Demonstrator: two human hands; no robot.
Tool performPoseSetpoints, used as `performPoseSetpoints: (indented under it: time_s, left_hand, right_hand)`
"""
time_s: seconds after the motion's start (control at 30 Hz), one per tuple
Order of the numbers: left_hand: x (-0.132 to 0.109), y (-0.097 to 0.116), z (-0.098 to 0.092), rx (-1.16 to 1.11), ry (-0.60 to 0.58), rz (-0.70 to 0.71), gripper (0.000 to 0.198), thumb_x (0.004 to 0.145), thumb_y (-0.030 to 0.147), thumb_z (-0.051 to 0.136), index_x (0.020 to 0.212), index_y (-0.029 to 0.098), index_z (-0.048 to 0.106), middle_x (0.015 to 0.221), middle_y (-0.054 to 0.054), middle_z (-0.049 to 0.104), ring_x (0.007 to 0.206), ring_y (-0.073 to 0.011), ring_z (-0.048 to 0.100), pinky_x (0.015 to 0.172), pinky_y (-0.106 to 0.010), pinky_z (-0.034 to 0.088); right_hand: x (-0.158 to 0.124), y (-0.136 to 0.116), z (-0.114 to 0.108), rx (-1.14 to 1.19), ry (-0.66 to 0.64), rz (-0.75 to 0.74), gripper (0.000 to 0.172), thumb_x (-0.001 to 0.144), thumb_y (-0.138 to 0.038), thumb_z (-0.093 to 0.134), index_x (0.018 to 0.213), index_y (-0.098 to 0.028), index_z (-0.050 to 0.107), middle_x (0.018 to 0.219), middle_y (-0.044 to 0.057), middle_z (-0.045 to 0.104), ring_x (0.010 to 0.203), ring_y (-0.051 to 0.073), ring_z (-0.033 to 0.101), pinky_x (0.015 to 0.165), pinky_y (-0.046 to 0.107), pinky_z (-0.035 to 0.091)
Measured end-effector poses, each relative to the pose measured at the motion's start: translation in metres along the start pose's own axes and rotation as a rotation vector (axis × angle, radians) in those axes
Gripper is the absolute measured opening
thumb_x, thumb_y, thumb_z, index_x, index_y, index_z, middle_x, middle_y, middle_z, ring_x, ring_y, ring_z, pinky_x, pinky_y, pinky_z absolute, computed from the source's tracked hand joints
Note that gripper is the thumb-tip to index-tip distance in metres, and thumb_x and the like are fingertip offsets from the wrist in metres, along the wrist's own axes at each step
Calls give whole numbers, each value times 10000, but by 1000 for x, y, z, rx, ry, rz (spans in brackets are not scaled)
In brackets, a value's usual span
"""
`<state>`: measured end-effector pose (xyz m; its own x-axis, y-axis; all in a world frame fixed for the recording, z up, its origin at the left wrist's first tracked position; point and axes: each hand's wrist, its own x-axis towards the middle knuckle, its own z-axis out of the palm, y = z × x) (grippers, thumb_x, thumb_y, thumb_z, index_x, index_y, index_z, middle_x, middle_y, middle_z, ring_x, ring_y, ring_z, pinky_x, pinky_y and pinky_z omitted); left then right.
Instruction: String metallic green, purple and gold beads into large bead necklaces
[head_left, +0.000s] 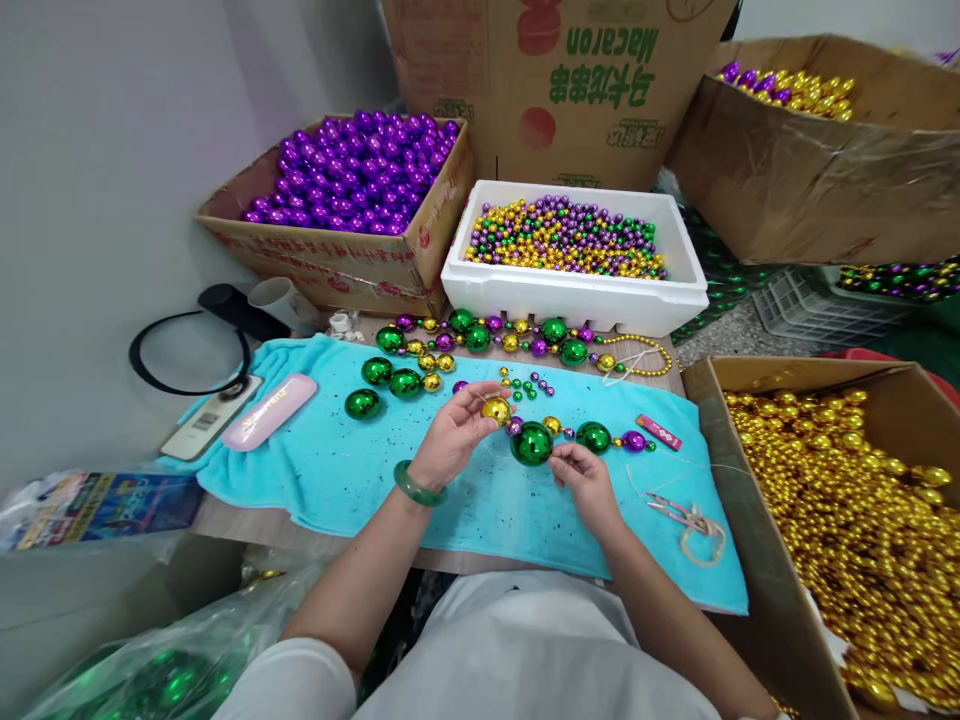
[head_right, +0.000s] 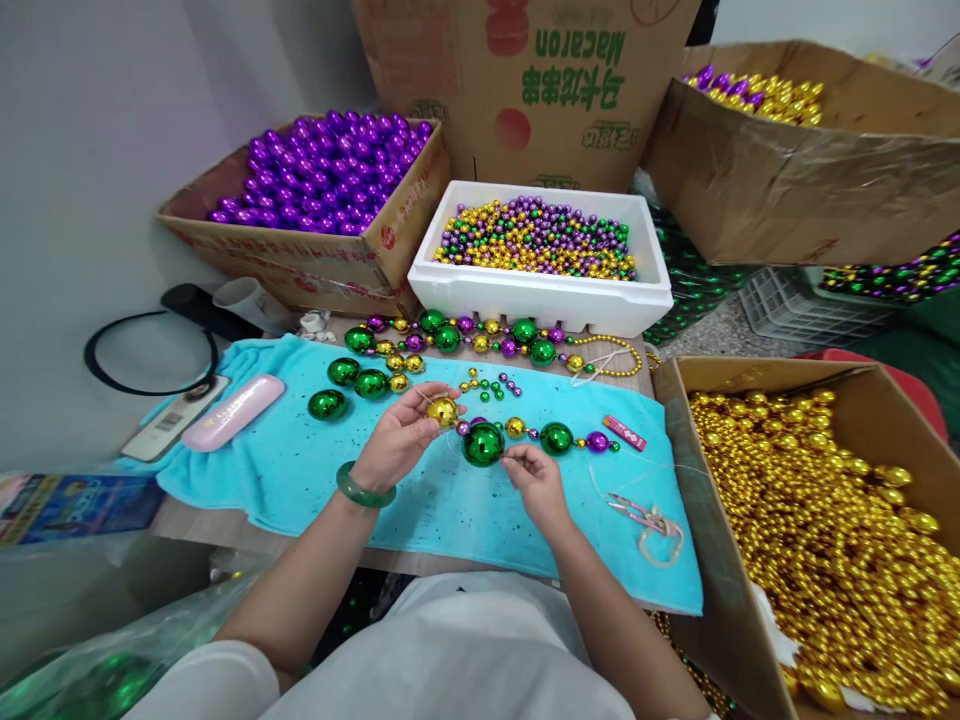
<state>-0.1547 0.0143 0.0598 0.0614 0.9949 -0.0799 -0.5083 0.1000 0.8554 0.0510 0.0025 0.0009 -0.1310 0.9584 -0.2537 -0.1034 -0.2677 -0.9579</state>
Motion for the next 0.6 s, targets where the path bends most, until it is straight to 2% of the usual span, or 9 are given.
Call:
performPoseSetpoints:
  time_s: [0.13, 0.23, 0.3, 0.37, 0.47, 0.53, 0.6]
  left_hand:
    - [1, -8, -4, 57, 108, -35, 267, 743, 372, 722, 919, 172, 718, 1109, -113, 688, 967, -234, 656, 877, -384, 493]
    - [-1, -8, -8, 262, 160, 53, 224, 764, 367, 698, 857, 169, 746, 1091, -111, 695, 1066, -239, 611, 933, -373, 465]
    - [-4, -5, -6, 428, 147, 124, 190, 780, 341, 680, 829, 175, 757, 1030, -94, 709, 1064, -220, 604, 932, -341, 463]
    - [-8, 0, 0, 514, 105, 138, 190, 798, 334, 655, 833, 180, 760, 925, -77, 722, 929, -189, 639, 836, -310, 501]
    - [-12, 7, 14, 512, 44, 116, 212, 813, 338, 633, 874, 176, 754, 827, -59, 721, 709, -140, 633, 679, -274, 520]
    - [-14, 11, 23, 496, 21, 128, 212, 815, 334, 630, 880, 171, 749, 800, -52, 717, 667, -123, 624, 652, -259, 523]
    - [-14, 16, 30, 488, 11, 152, 207, 819, 330, 628, 880, 171, 745, 771, -44, 710, 651, -115, 623, 634, -244, 526]
  right_hand:
    - [-2, 7, 6, 72, -7, 38, 266, 618, -334, 710, 810, -197, 585, 586, -42, 552, 507, 110, 496, 483, 246, 409]
    - [-1, 15, 2, -4, -51, 93, 222, 633, -331, 677, 772, -187, 582, 549, -39, 551, 483, 112, 491, 487, 252, 407]
    - [0, 18, -3, -134, -57, 103, 183, 639, -322, 659, 741, -181, 601, 511, -40, 525, 454, 111, 461, 465, 251, 384]
    - [0, 16, -7, -290, 3, 6, 149, 664, -302, 645, 746, -178, 636, 572, -15, 569, 469, 109, 455, 473, 254, 387]
    - [-3, 2, -3, -396, 63, -239, 174, 750, -293, 625, 878, -193, 689, 895, 56, 671, 594, 116, 532, 566, 266, 446]
    - [-5, -11, 4, -368, -32, -326, 210, 793, -303, 617, 964, -210, 696, 1042, 78, 667, 703, 138, 586, 624, 274, 476]
    - [-5, -21, 10, -321, -144, -348, 190, 804, -306, 621, 947, -214, 706, 1018, 79, 683, 788, 164, 615, 668, 284, 493]
